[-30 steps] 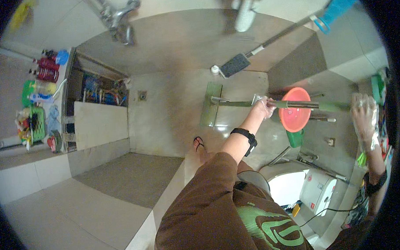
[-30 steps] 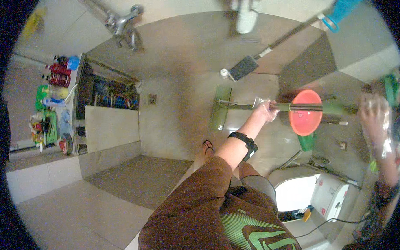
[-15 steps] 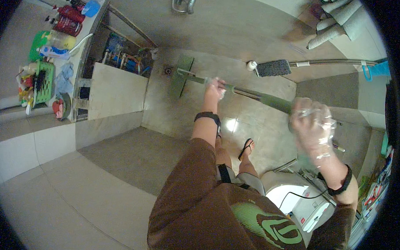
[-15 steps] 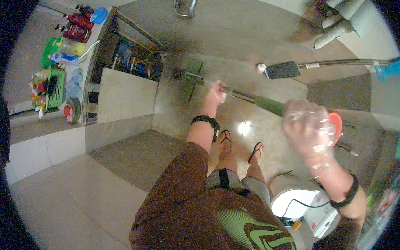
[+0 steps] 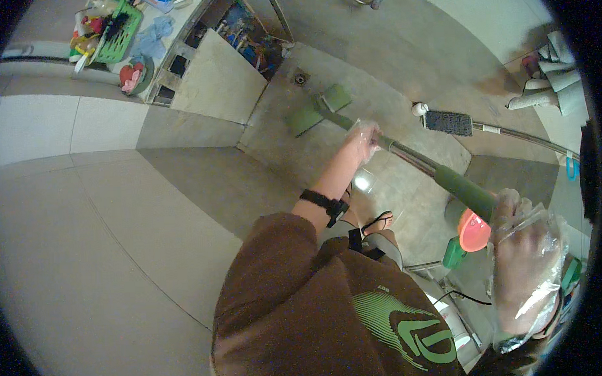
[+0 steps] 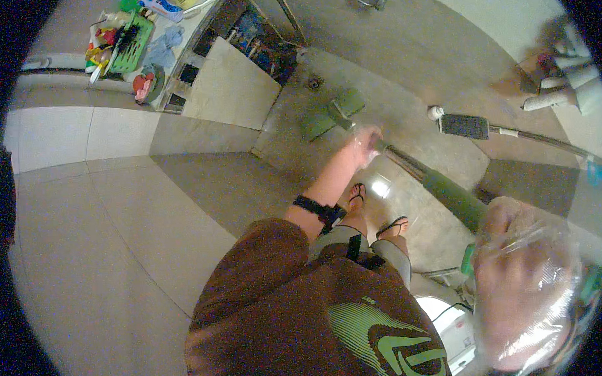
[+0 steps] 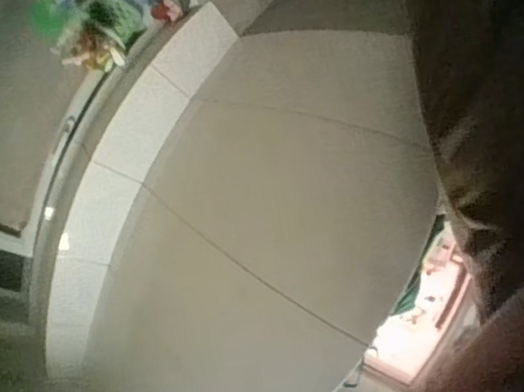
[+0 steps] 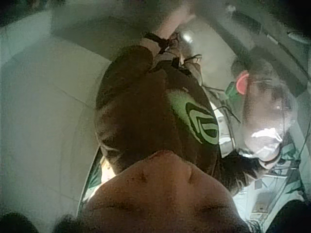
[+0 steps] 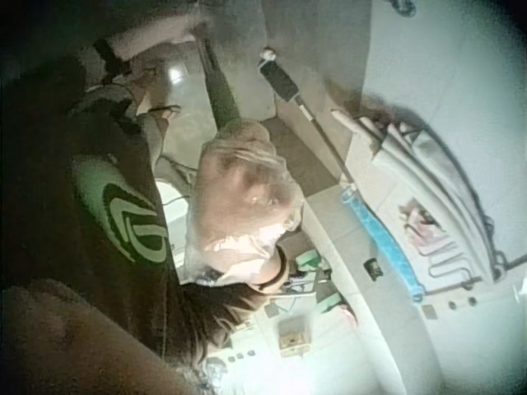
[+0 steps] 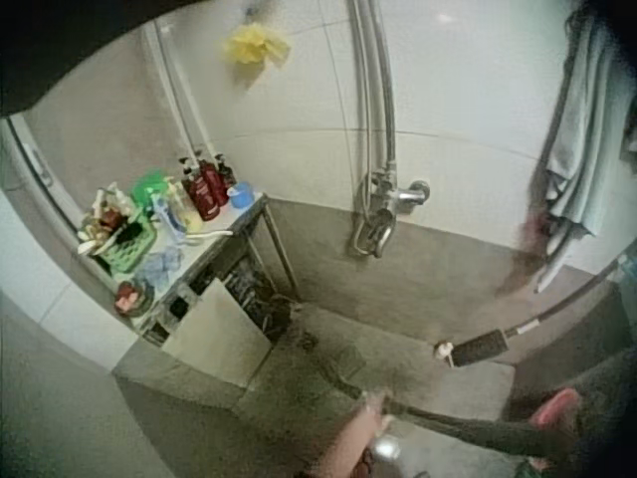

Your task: The person mops the bathroom floor using a flat mop, moving back and forth across the tiles. They briefly pick up a small object from the floor and continue mopping around the toilet and sink area.

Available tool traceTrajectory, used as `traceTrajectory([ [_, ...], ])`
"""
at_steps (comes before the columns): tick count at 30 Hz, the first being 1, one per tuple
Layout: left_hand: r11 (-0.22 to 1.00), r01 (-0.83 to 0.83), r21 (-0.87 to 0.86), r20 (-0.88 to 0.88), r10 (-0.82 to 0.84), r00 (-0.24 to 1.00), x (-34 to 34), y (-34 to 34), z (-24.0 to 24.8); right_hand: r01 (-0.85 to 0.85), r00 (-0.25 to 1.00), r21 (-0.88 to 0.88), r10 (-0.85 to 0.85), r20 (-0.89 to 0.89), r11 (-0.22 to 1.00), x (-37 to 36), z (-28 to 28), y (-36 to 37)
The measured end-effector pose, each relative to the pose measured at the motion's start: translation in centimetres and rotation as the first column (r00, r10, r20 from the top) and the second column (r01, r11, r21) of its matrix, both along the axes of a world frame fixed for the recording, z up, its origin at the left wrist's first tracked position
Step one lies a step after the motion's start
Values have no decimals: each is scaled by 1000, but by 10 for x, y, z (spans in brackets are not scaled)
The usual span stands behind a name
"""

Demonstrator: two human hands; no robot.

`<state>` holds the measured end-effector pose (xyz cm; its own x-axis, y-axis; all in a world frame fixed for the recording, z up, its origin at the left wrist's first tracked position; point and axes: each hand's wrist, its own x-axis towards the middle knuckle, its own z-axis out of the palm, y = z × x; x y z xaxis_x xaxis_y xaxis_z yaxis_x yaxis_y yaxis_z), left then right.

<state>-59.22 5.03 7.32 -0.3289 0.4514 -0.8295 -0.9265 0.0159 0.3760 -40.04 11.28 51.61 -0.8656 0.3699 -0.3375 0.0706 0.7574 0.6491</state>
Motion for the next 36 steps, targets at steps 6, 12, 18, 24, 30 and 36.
traceTrajectory([
  [6, 644, 338, -686, -646, -753, 123, 18, -84, 43, -289, 956, -179, 295, 9, 941, -63, 18, -16],
  [12, 502, 425, -753, -504, -856, 116, 15, -120, -17, -320, 946, -407, 312, -87, 856, -71, -7, -1],
  [18, 534, 461, -709, -549, -828, 114, 40, -78, -123, -14, 999, -470, -3, -36, 883, -35, -47, 59],
  [24, 431, 578, -693, -517, -856, 18, 81, -53, -181, 291, 957, -528, -244, 158, 798, 10, -97, 94],
  [30, 747, 572, -340, -589, -643, 490, 82, -98, -110, 484, 872, -538, -334, 357, 690, 16, -133, 76],
  [36, 994, 82, -70, -226, -96, 969, 102, -118, -69, 647, 762, -607, -426, 489, 461, 34, -157, 57],
])
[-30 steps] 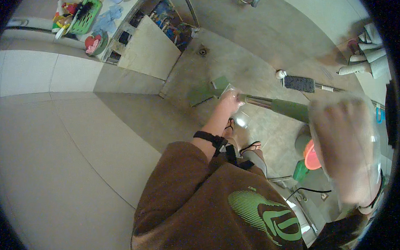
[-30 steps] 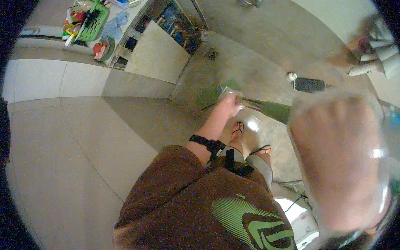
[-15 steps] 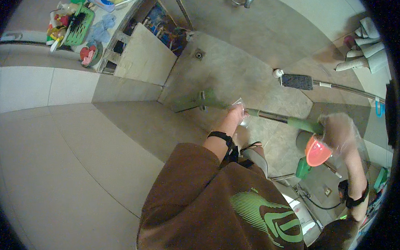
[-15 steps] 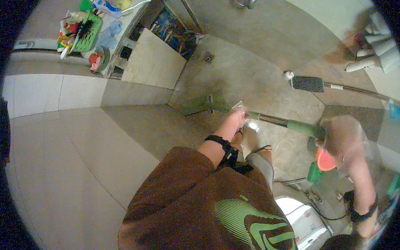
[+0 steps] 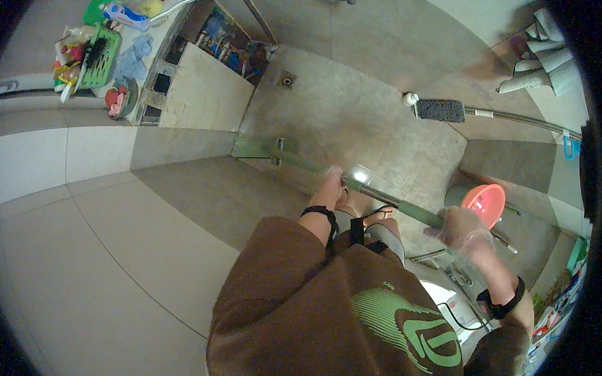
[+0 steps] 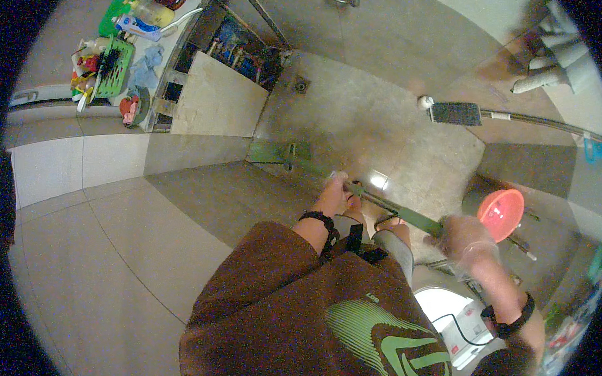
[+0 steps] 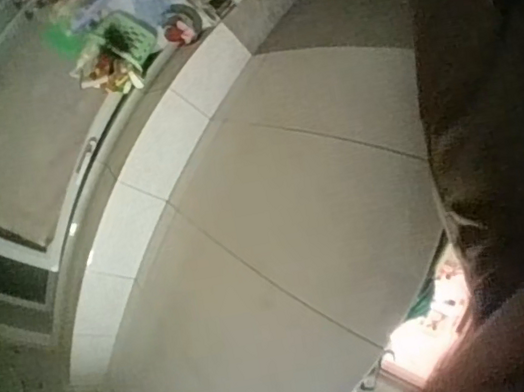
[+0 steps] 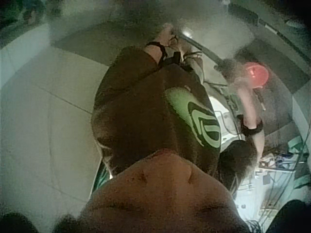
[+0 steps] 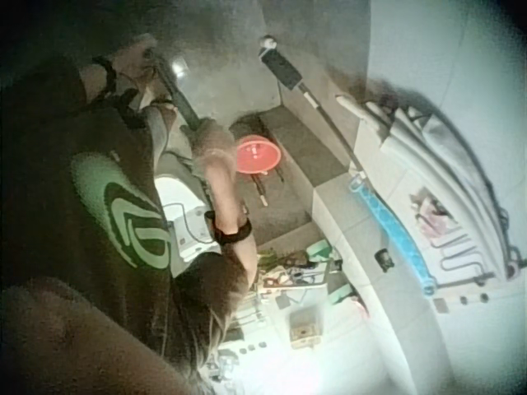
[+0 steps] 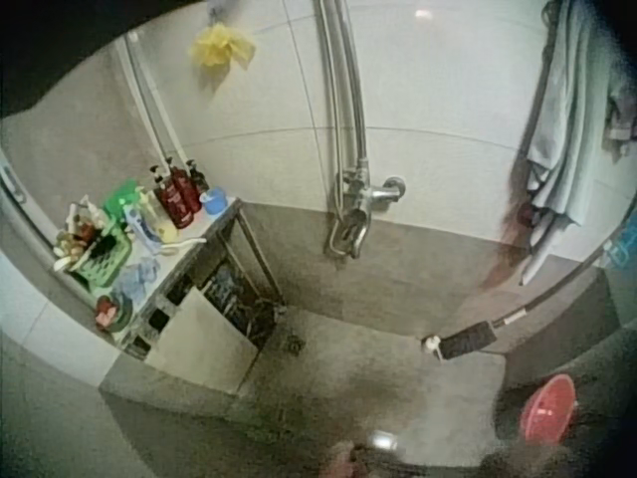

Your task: The person mops the bathroom floor using a flat mop, moving back and forth across the tiles. They briefly pick up a small object from the floor and continue mopping around the toilet and sink area.

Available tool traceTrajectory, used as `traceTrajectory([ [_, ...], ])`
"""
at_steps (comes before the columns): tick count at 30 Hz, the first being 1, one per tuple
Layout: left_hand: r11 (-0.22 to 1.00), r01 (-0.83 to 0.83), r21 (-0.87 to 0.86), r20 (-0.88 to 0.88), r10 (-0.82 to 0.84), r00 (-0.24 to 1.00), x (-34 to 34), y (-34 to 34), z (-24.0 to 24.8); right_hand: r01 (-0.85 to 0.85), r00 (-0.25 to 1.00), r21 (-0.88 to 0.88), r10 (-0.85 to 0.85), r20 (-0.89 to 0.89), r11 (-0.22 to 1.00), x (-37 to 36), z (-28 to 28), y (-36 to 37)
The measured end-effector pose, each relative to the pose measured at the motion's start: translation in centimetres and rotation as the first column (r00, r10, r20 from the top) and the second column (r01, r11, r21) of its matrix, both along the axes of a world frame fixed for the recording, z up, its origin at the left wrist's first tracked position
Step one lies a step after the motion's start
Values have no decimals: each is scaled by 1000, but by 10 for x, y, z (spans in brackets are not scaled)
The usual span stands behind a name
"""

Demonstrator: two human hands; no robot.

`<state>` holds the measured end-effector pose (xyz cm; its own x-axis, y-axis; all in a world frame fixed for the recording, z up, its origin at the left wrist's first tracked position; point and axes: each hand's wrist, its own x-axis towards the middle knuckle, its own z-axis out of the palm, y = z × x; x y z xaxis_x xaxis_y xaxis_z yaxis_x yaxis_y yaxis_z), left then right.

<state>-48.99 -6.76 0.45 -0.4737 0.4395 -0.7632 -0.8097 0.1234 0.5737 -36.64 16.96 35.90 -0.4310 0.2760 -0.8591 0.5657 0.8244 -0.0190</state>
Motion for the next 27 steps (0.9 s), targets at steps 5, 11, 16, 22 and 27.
traceTrajectory([
  [5, 961, -251, -114, -57, 245, 968, 15, 14, -57, 157, 979, -190, -127, 161, 969, 30, -15, -6],
  [11, 918, -296, -264, 401, 383, 832, 9, -1, -99, 211, 964, -206, -169, 203, 955, 43, -14, -19],
  [16, 930, -216, -297, 391, 325, 861, 6, -2, -100, 316, 947, -276, -283, 153, 908, 57, -7, -38],
  [22, 942, -172, -288, 395, 281, 875, -5, 15, -105, 619, 784, -343, -578, 226, 707, 63, 0, -40],
  [27, 954, -147, -263, 361, 239, 901, -27, 36, -106, 681, 720, -325, -681, 135, 656, 69, 2, -50],
])
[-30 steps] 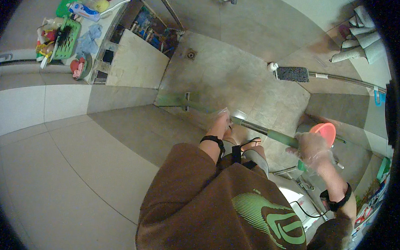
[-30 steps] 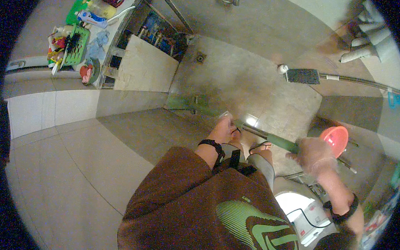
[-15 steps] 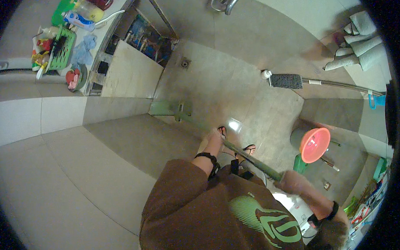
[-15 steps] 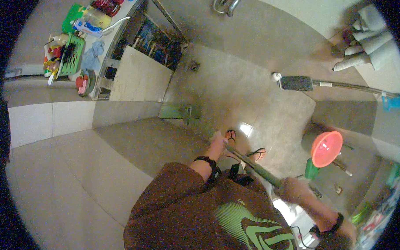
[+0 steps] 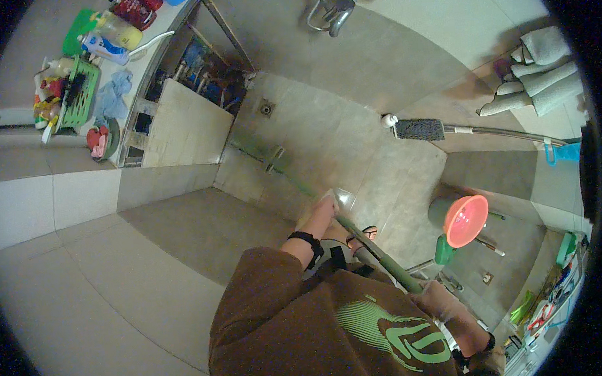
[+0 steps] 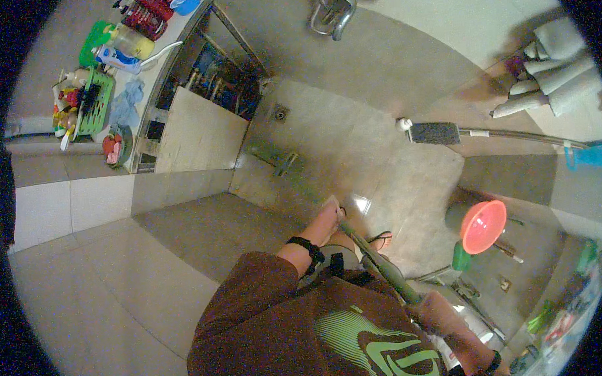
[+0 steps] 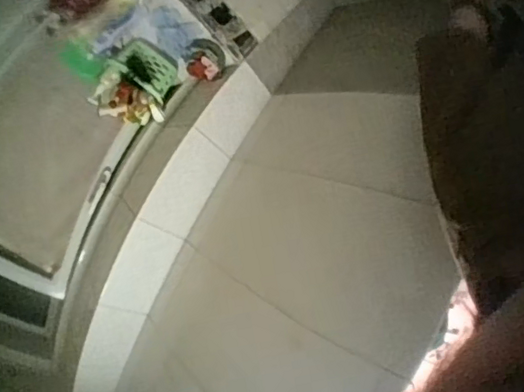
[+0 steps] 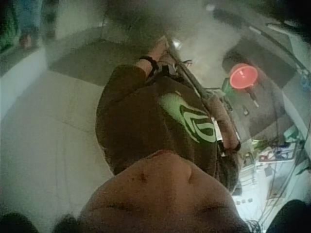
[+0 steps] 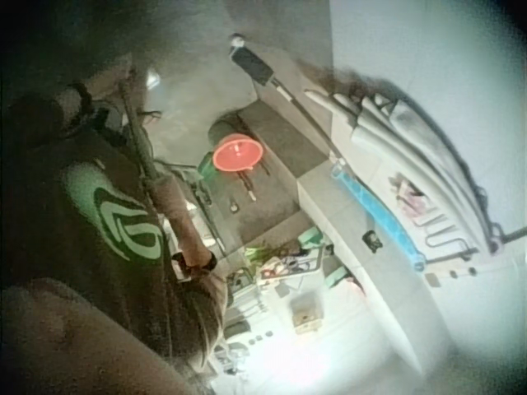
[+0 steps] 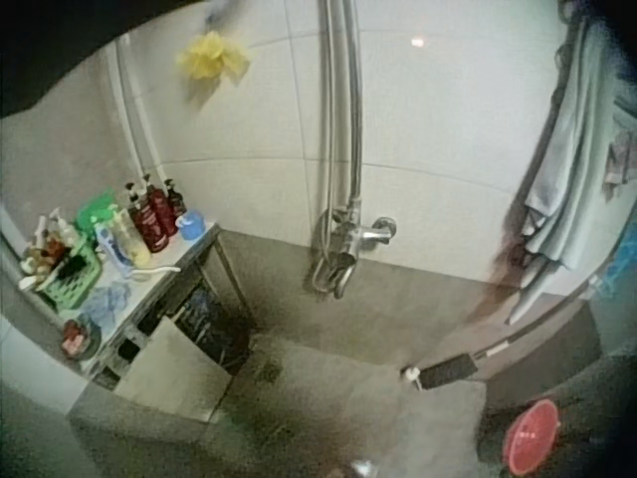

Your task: The person mops the bathroom floor using a flat mop, moving back and forth across the tiles. They briefly pick up a small object from the floor and continue mopping around the toilet and sink area.

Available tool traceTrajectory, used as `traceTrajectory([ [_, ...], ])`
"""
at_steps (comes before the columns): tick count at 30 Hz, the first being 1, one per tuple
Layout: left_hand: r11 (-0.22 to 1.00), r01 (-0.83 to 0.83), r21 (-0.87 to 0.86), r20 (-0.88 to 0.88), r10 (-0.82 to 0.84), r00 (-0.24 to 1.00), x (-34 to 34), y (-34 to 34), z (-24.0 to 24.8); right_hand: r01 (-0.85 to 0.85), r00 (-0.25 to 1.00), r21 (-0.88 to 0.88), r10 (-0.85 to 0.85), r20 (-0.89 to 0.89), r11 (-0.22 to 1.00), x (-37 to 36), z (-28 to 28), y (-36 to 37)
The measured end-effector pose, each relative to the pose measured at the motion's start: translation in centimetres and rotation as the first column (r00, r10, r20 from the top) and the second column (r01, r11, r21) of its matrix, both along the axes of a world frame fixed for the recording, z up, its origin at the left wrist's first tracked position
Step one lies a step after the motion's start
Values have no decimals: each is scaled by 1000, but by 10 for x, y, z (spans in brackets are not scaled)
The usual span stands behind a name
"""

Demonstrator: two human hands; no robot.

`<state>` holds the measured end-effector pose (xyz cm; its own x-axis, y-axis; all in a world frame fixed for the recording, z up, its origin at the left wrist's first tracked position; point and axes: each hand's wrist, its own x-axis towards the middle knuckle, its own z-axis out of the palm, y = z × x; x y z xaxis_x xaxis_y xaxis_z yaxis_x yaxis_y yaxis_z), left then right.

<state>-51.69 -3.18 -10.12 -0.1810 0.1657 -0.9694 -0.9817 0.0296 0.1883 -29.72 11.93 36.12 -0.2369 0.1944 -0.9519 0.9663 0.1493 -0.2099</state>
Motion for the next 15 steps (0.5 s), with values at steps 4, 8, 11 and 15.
traceTrajectory([
  [4, 999, 33, 0, -85, -33, 996, -29, 27, 8, -19, 999, 83, 22, -44, 996, -5, -4, -20],
  [8, 996, 82, -31, -211, -86, 974, -48, 55, 19, -156, 986, 202, 166, -30, 967, -33, -1, -19],
  [11, 990, 124, -70, -280, -139, 950, -58, 60, 24, -211, 976, 188, 216, -11, 959, -49, 14, -11],
  [15, 991, 114, 74, -153, -102, 983, -67, 63, 29, -262, 962, 340, 274, 12, 903, -41, 39, -20],
])
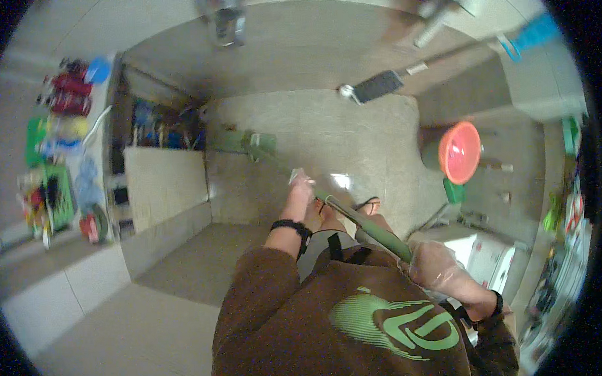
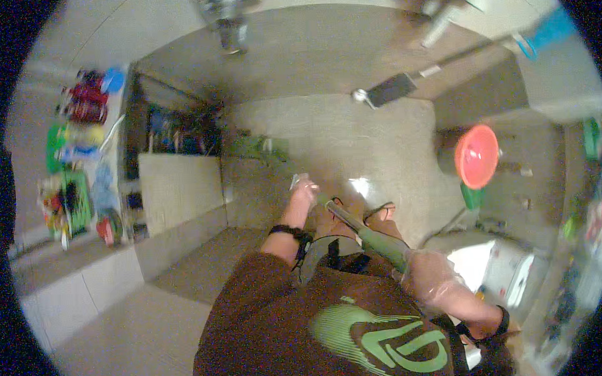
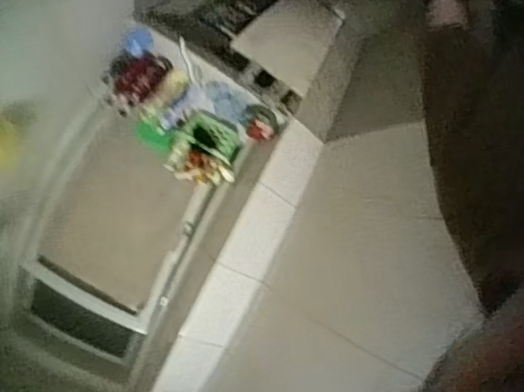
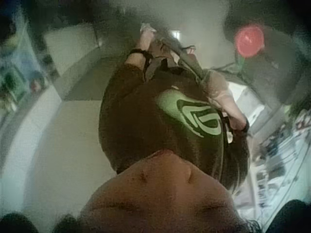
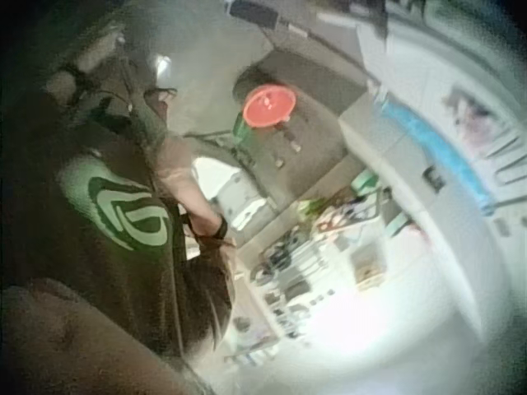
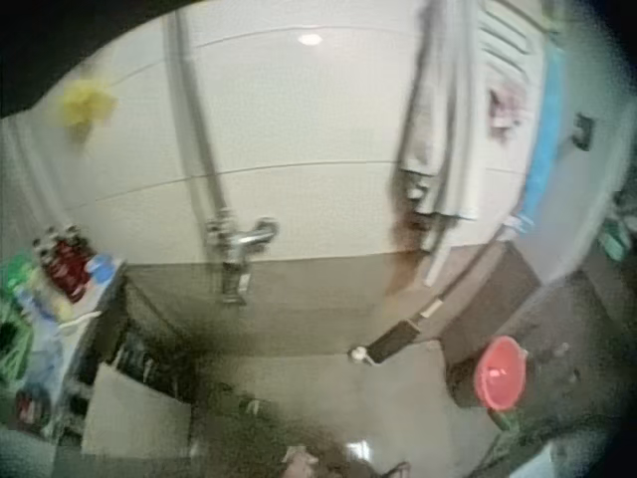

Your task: The person mops the bathroom floor using a flat mop, moving back and forth across the tiles. They briefly pick up a small object from the floor and continue mopping around the toilet and sink area.

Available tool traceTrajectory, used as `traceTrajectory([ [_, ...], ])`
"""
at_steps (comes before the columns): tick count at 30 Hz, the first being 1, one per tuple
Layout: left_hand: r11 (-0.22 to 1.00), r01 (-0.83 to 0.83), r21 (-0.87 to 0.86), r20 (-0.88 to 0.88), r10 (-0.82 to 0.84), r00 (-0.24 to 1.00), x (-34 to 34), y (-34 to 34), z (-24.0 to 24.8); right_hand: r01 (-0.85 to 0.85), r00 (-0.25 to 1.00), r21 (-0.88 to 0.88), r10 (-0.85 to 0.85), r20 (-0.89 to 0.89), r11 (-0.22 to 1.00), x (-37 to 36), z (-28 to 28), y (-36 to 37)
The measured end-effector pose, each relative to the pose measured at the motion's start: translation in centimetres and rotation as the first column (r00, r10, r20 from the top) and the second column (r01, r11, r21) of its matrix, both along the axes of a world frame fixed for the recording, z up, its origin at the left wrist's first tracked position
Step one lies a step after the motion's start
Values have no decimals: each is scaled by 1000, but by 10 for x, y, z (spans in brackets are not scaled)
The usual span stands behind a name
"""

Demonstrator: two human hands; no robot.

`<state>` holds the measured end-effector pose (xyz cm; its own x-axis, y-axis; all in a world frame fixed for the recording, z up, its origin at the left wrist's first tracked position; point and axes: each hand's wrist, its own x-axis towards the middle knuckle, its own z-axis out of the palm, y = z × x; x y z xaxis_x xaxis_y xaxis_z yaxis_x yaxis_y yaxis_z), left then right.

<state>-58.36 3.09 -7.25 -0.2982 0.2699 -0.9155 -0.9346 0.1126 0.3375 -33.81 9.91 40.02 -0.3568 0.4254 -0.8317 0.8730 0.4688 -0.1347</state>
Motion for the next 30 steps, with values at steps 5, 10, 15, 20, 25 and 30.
traceTrajectory([
  [5, 1000, -17, 1, 272, 16, 962, 51, 28, 38, 64, 976, 258, -6, -219, 964, 48, 70, 4],
  [10, 976, 219, -15, 298, -205, 932, 137, 58, 85, 219, 855, 460, 58, -515, 861, 82, 125, 7],
  [15, 677, 733, 64, 168, -731, 661, 207, 68, 97, 342, 446, 620, 458, -769, 707, 147, 125, -16],
  [20, 729, 685, -20, 351, -636, 687, 296, 79, 134, 427, 9, 196, 212, -977, 883, 220, 106, -58],
  [25, 539, 840, 64, 301, -813, 499, 388, 50, 153, 695, -283, -94, 150, -947, 713, 262, 92, -122],
  [30, 272, 946, 174, 316, -926, 208, 491, 14, 136, 603, -168, 72, 215, -962, 794, 338, 105, -177],
])
